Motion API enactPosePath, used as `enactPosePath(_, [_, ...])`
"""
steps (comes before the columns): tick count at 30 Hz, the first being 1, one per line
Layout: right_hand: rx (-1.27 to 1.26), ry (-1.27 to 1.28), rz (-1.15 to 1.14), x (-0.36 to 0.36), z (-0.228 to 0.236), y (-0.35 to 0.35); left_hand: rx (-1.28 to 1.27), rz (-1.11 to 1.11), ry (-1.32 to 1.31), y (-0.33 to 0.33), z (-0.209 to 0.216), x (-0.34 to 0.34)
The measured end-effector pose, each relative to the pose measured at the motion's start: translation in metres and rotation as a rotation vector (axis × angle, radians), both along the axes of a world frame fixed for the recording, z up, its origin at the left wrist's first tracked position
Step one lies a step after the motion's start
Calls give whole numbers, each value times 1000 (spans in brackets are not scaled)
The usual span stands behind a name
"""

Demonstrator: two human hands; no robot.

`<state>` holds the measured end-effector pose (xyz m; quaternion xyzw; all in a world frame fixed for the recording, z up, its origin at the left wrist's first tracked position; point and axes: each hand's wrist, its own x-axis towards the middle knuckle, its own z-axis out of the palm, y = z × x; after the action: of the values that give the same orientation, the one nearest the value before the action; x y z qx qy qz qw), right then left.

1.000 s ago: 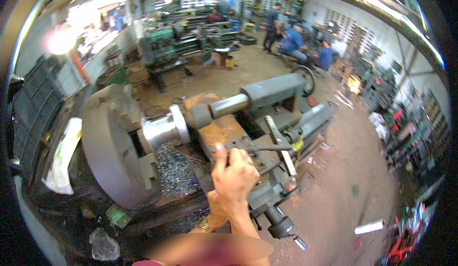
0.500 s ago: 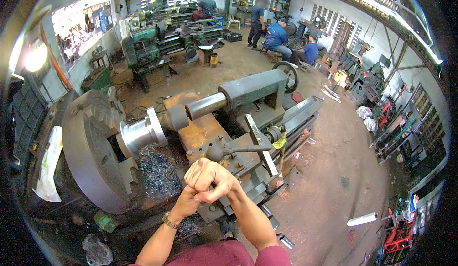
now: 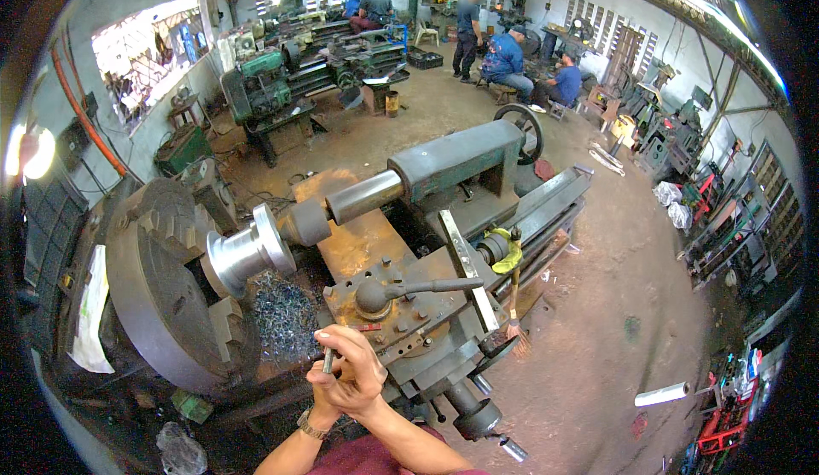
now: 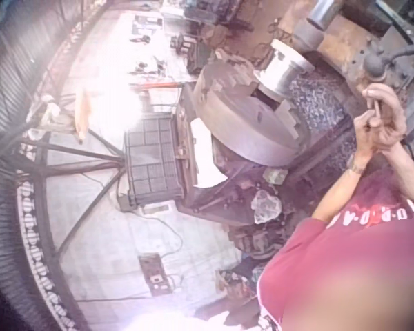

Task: The person uses an Allen key to loosen and tighten set screws on a lathe tool post, then repositions the tool and secures it. The person repeats this adjustment process several times while standing at the lathe.

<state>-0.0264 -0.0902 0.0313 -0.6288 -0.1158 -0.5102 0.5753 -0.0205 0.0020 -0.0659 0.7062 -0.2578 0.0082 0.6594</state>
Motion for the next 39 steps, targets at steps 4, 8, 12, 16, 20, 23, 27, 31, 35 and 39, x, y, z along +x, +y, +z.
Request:
enactPosePath(4, [-110,-5,13,-1,4,-3,-89,-97,180,0,-5,-8])
enactPosePath(8, [-109,6,-113,-1,5,0,-249,-176,256,0,7,-3])
enactPosePath(12, [-50,7,-238,4,9,0,-68,-123,74,-3,21,9])
enactPosePath(16, [46,-9,-193,7,18,4,-43,-63,-37,-8,30,8])
enactPosePath(20, [163,33,-102,4,16,5,-33,-44,-57,-7,37,4])
enactPosePath(23, [323,40,189,3,9,-5,2,-78,-46,-2,43,7])
enactPosePath(27, [456,7,567,3,11,-22,36,-230,92,4,49,16])
enactPosePath(31, [525,103,446,-6,30,-9,98,-227,132,4,49,21])
enactPosePath(35, [615,119,86,-24,39,23,-33,-162,46,-2,44,11])
enactPosePath(39, [786,185,154,-20,36,11,-61,-112,12,-7,44,5])
